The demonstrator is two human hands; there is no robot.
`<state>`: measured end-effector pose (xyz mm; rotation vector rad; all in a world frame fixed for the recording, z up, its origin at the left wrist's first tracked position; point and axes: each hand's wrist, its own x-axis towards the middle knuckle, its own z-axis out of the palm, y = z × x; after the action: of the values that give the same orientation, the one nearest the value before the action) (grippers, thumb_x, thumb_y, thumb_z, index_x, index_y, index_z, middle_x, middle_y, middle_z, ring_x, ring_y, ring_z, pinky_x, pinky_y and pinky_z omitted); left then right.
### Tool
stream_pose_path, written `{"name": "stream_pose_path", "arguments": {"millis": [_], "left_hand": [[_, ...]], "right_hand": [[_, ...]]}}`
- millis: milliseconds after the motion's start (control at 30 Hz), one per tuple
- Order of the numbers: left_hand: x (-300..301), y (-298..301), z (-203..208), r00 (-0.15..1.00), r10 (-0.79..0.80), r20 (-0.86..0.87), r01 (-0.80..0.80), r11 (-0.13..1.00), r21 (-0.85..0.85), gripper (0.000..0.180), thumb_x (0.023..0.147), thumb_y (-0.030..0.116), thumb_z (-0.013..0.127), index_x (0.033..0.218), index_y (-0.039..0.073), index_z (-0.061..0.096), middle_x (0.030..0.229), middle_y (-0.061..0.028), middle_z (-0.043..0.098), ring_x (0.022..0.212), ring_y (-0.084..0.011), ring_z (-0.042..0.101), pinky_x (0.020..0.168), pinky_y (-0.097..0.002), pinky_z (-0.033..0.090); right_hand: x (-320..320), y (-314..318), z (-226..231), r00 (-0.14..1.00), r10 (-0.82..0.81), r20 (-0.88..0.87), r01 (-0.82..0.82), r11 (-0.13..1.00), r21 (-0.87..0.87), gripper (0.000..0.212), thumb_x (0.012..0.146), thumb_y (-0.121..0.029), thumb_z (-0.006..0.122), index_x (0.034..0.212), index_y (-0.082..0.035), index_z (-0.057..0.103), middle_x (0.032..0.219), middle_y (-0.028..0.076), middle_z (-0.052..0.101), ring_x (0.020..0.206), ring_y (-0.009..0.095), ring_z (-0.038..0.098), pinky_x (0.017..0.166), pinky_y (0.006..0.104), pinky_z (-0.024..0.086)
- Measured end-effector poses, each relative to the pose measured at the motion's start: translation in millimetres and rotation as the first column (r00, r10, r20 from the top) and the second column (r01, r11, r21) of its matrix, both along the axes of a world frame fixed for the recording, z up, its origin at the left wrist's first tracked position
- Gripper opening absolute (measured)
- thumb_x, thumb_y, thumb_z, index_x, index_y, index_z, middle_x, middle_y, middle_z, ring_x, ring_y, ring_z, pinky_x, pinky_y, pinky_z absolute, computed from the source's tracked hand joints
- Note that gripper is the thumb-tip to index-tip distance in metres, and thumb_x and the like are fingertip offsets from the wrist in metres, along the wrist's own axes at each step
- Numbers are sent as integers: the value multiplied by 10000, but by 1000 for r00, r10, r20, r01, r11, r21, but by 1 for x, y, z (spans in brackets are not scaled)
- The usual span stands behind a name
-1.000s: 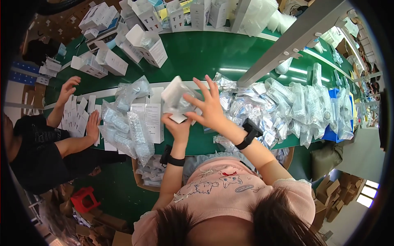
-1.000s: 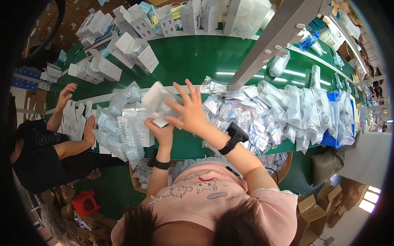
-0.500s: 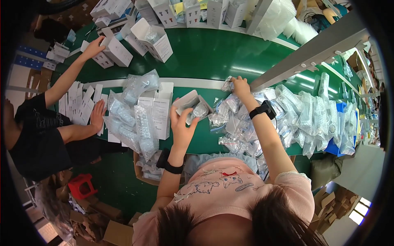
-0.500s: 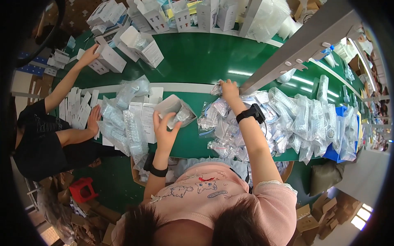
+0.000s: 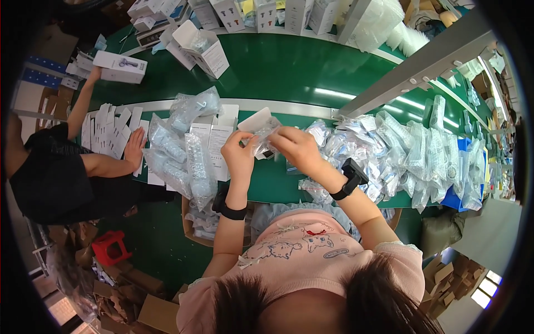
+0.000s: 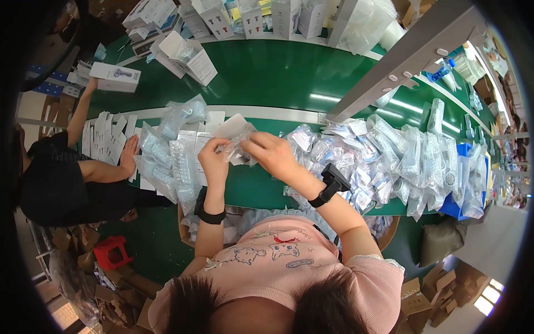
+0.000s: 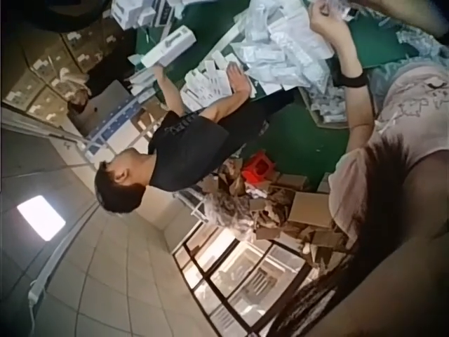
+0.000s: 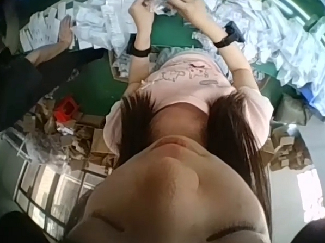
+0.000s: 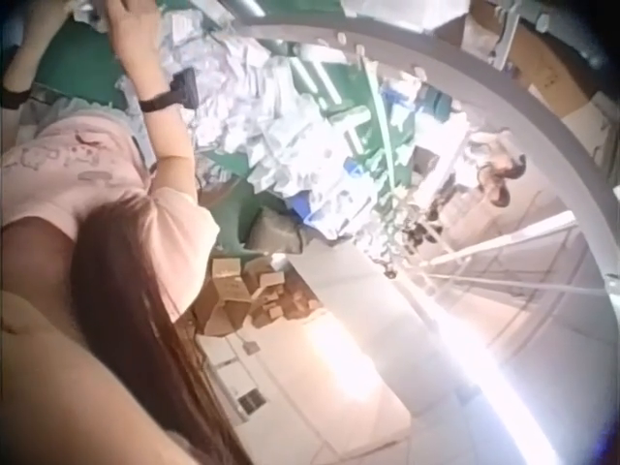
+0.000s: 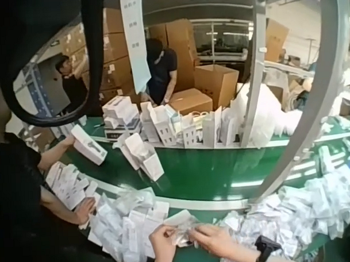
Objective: The person gathers small plastic bags from a bin and places them on a table. They then place bubble-wrapped items and instruction manuals into boxes before setting the filled boxes aside.
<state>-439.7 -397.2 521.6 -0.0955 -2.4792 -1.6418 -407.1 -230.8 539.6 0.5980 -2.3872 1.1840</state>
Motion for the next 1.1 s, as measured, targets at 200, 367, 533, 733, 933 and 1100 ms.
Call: {"name": "stream_pose_path", "arguments": {"millis": [200,367,533,733,933,1100], "left_hand": [[5,4,10,1000,4,-23,-5,1000,-5,93,664,10,661,701,-11,578,719,-46,590,553,-105,500,487,-220,385],[14,-17,8,1000,-8,-7,8,1000,11,217,664,19,670,849,2,556,943,-112,574,839,-189,549,719,-277,428],[15,-60,31,924,204,-323,-376,641,-669,540,664,27,660,1144,9,414,1183,-214,443,1131,-353,393,931,-370,325],[18,-100,-26,994,104,-40,-103,720,-687,543,709,-79,497,1229,-7,360,1153,-232,454,1089,-405,400,928,-410,323],[59,-45,-13,995,65,-77,-91,910,-405,550,609,-182,368,1122,-16,471,1068,-204,512,1019,-366,463,880,-400,363],[74,-4,-8,979,-189,-78,176,974,-145,448,614,-158,376,1019,-27,512,1032,-181,532,962,-358,498,847,-382,396]], "right_hand": [[8,-3,-14,999,40,6,-38,898,438,233,646,-171,670,847,-74,599,1120,95,459,1080,334,433,839,423,406],[7,2,-2,995,66,-68,-41,945,324,427,628,-249,709,992,-84,561,1171,113,443,1195,308,315,972,426,265],[-4,12,-53,975,108,194,-37,941,-338,639,595,-219,758,1149,-72,475,1197,124,446,1181,273,346,989,393,258],[-33,13,-51,736,322,595,22,868,-497,732,559,-151,778,1187,-7,430,1136,124,513,1062,220,472,906,342,379],[-120,44,-46,898,10,441,310,695,-649,607,596,-78,748,1124,9,461,1018,85,559,917,178,547,797,302,438],[-217,71,-62,912,-279,301,410,640,-650,706,599,-131,752,1189,-3,387,1045,100,539,921,198,540,792,299,443]]}}
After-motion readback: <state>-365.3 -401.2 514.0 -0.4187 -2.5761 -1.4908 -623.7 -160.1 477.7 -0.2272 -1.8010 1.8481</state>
